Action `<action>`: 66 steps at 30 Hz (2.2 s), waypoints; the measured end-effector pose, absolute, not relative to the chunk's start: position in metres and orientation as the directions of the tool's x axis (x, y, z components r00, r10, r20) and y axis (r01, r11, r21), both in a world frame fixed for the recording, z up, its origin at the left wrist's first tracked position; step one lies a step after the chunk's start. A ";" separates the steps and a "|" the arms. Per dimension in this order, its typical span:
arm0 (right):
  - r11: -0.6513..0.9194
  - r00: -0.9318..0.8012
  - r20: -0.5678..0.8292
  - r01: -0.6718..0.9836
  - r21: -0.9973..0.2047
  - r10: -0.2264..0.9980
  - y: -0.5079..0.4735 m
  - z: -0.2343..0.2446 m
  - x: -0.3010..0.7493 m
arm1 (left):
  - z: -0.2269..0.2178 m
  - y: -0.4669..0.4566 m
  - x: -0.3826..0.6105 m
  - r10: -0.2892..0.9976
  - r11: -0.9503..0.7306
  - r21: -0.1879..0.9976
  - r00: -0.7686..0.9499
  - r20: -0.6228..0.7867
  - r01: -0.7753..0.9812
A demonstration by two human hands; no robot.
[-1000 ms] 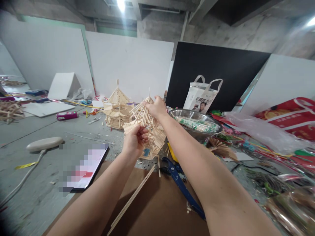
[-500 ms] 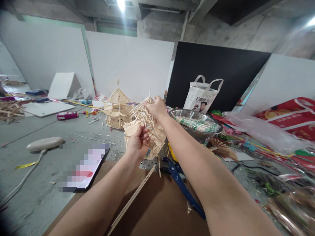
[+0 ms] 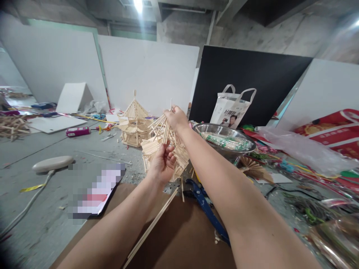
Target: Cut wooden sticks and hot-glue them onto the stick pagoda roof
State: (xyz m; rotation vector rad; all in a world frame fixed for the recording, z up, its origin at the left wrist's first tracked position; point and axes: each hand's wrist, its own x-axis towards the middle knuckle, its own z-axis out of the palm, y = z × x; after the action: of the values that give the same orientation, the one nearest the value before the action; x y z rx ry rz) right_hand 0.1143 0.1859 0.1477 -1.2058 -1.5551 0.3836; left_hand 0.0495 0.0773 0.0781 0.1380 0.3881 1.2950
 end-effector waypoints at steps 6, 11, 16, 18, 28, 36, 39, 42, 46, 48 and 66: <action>0.410 0.097 0.519 0.499 -0.763 0.849 0.189 0.145 0.116 | 0.080 0.077 0.051 0.946 0.299 0.315 0.238 -0.218 -0.901; 0.408 0.094 0.518 0.504 -0.761 0.850 0.188 0.144 0.116 | 0.080 0.079 0.050 0.942 0.312 0.303 0.253 -0.220 -0.900; 0.387 0.102 0.497 0.500 -0.775 0.862 0.183 0.148 0.114 | 0.083 0.079 0.049 0.939 0.316 0.321 0.247 -0.237 -0.893; 0.382 0.101 0.490 0.499 -0.778 0.866 0.180 0.149 0.113 | 0.083 0.079 0.049 0.939 0.316 0.332 0.241 -0.247 -0.889; 0.354 -0.022 0.360 0.243 -0.903 0.933 0.167 0.158 0.117 | 0.081 0.076 0.045 0.956 0.255 0.332 0.186 -0.226 -0.908; 0.314 -0.137 0.303 0.070 -0.947 0.943 0.165 0.158 0.126 | 0.082 0.079 0.044 0.966 0.209 0.372 0.132 -0.221 -0.905; 0.309 -0.117 0.298 0.081 -0.948 0.947 0.164 0.159 0.125 | 0.081 0.082 0.044 0.967 0.201 0.382 0.121 -0.224 -0.902; 0.295 -0.101 0.286 0.089 -0.951 0.953 0.163 0.160 0.123 | 0.080 0.083 0.044 0.968 0.200 0.372 0.124 -0.218 -0.907; 0.304 -0.101 0.295 0.097 -0.948 0.950 0.165 0.159 0.123 | 0.080 0.084 0.044 0.969 0.196 0.367 0.122 -0.216 -0.909; 0.319 -0.095 0.310 0.108 -0.942 0.946 0.166 0.159 0.124 | 0.080 0.084 0.044 0.968 0.197 0.368 0.122 -0.217 -0.909; 0.340 -0.229 0.312 0.098 -0.935 0.922 0.160 0.159 0.129 | 0.084 0.080 0.042 0.962 0.228 0.344 0.156 -0.223 -0.911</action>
State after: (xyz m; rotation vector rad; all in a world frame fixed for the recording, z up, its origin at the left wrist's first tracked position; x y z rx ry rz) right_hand 0.1288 0.1599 0.1586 -0.9419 -1.6037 1.0328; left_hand 0.0418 0.0805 0.0844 0.1394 0.4348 1.3468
